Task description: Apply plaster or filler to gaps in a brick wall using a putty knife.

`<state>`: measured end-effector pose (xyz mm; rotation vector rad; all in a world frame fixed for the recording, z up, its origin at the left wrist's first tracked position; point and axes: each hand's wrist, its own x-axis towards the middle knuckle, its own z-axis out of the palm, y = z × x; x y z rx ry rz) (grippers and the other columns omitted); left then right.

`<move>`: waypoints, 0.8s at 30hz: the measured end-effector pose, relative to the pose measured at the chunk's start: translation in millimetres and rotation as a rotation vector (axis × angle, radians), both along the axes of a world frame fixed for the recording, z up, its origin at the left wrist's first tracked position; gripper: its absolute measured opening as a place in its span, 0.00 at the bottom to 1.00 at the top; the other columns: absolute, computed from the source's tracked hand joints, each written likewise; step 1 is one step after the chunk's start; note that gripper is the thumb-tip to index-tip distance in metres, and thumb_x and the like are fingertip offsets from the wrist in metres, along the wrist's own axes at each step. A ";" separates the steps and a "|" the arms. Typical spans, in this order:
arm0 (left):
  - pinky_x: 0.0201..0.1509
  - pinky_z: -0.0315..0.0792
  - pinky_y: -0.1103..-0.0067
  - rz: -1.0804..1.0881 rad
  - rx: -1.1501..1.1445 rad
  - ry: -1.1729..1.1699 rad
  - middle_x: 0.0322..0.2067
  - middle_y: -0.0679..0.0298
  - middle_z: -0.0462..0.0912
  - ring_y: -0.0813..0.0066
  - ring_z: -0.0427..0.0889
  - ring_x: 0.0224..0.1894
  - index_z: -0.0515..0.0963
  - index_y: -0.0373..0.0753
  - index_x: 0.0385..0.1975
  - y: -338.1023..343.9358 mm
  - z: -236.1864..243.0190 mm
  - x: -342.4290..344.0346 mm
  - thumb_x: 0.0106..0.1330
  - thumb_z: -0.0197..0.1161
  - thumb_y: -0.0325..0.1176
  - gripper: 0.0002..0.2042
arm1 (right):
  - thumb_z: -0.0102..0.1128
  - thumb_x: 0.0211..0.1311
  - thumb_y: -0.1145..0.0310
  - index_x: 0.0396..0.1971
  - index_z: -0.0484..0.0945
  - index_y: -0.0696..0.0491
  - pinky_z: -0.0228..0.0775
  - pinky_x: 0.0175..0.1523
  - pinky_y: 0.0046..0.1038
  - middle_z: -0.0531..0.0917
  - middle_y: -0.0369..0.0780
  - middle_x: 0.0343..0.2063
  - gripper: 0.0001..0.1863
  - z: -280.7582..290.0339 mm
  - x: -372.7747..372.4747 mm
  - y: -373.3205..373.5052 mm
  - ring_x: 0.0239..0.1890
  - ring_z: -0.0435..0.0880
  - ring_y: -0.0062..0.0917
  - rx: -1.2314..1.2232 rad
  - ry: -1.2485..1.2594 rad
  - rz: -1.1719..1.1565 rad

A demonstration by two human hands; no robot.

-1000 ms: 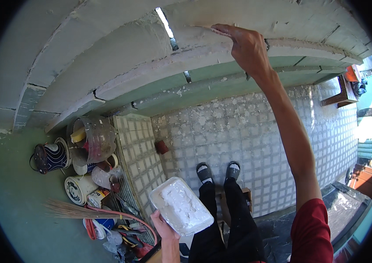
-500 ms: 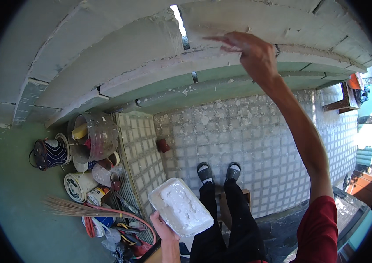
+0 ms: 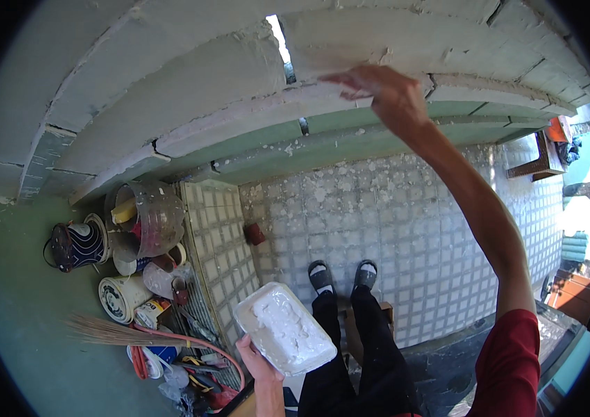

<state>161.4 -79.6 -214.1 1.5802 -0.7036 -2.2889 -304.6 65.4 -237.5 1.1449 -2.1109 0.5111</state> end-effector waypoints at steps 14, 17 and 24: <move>0.55 0.72 0.67 -0.049 -0.020 0.034 0.50 0.57 0.77 0.60 0.78 0.50 0.68 0.35 0.57 -7.2 -0.5 12.4 0.61 0.46 0.49 0.29 | 0.52 0.45 0.88 0.43 0.82 0.51 0.80 0.41 0.30 0.85 0.41 0.40 0.25 3.0 25.7 6.9 0.39 0.86 0.31 -0.280 -0.176 -0.082; 0.56 0.72 0.67 -0.074 0.011 0.083 0.51 0.57 0.77 0.60 0.78 0.51 0.68 0.35 0.57 -7.9 -1.7 15.4 0.62 0.45 0.49 0.29 | 0.48 0.44 0.90 0.45 0.83 0.51 0.79 0.44 0.28 0.86 0.42 0.39 0.28 2.4 29.0 11.3 0.38 0.87 0.31 -0.556 -0.269 -0.185; 0.55 0.72 0.69 -0.031 -0.017 0.009 0.49 0.57 0.78 0.60 0.79 0.50 0.69 0.34 0.56 -6.9 -1.8 5.7 0.63 0.44 0.50 0.29 | 0.50 0.50 0.88 0.53 0.80 0.47 0.72 0.27 0.21 0.87 0.40 0.34 0.30 -34.6 33.2 -55.2 0.20 0.79 0.15 -0.865 -0.182 -0.523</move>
